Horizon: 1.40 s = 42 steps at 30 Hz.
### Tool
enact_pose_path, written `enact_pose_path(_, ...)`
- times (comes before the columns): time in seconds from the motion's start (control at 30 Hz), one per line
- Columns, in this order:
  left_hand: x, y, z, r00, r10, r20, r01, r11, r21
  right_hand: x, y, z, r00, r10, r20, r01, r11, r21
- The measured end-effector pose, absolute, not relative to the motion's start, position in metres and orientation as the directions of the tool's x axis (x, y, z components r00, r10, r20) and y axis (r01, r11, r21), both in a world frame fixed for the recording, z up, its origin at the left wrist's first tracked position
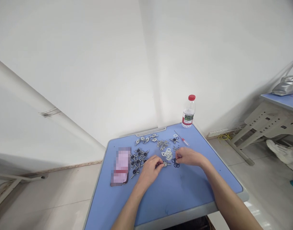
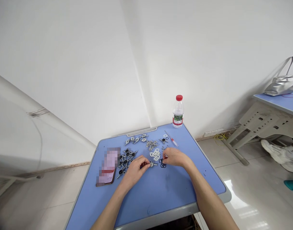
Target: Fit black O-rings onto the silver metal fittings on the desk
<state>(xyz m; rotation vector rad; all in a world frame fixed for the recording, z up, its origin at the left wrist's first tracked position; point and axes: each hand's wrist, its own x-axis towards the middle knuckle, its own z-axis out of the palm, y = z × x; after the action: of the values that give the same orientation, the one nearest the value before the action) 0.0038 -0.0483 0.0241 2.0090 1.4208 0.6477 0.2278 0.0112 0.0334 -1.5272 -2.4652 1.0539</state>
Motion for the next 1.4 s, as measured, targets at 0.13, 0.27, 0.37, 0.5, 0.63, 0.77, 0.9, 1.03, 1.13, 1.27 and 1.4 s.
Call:
enact_pose_path(0.13, 0.001, -0.047, 0.026, 0.266, 0.960, 0.083, 0.636, -0.239, 0.734, 0.229, 0.011, 0.035, -0.497, 0.842, -0.212, 0.734, 0.277, -0.621)
enact_pose_path(0.27, -0.003, -0.046, 0.026, 0.190, 0.972, 0.136, 0.644, -0.228, 0.730, 0.226, 0.010, 0.040, -0.479, 0.872, -0.101, 0.682, 0.297, -0.668)
enact_pose_path(0.37, -0.006, -0.043, 0.022, 0.135, 0.976, 0.170, 0.674, -0.216, 0.706, 0.222, 0.008, 0.042, -0.463, 0.885, -0.047, 0.665, 0.311, -0.679)
enact_pose_path(0.5, -0.010, -0.033, 0.017, 0.086, 0.968, 0.235, 0.771, -0.214, 0.599, 0.215, 0.005, 0.042, -0.457, 0.890, -0.002, 0.645, 0.329, -0.690)
enact_pose_path(0.63, -0.009, -0.017, 0.017, 0.083, 0.945, 0.317, 0.888, -0.214, 0.406, 0.211, 0.005, 0.040, -0.455, 0.890, 0.024, 0.643, 0.347, -0.682)
enact_pose_path(0.77, -0.002, -0.008, 0.015, 0.125, 0.935, 0.332, 0.923, -0.233, 0.308, 0.211, 0.006, 0.040, -0.446, 0.894, 0.036, 0.647, 0.350, -0.678)
enact_pose_path(0.9, 0.002, -0.007, 0.008, 0.150, 0.933, 0.326, 0.923, -0.251, 0.292, 0.213, 0.005, 0.041, -0.449, 0.892, 0.059, 0.637, 0.366, -0.679)
enact_pose_path(1.03, 0.003, -0.006, 0.007, 0.136, 0.938, 0.320, 0.884, -0.261, 0.388, 0.212, 0.002, 0.041, -0.471, 0.879, 0.079, 0.626, 0.395, -0.673)
enact_pose_path(1.13, 0.001, -0.008, 0.015, 0.115, 0.939, 0.325, 0.830, -0.270, 0.488, 0.210, 0.001, 0.039, -0.487, 0.871, 0.063, 0.627, 0.399, -0.669)
enact_pose_path(1.27, 0.001, -0.021, 0.029, 0.216, 0.942, 0.257, 0.694, -0.333, 0.638, 0.209, 0.002, 0.037, -0.494, 0.869, 0.038, 0.645, 0.395, -0.654)
enact_pose_path(1.4, 0.002, -0.040, 0.033, 0.369, 0.922, 0.116, 0.670, -0.350, 0.655, 0.211, 0.004, 0.035, -0.475, 0.879, 0.048, 0.661, 0.392, -0.640)
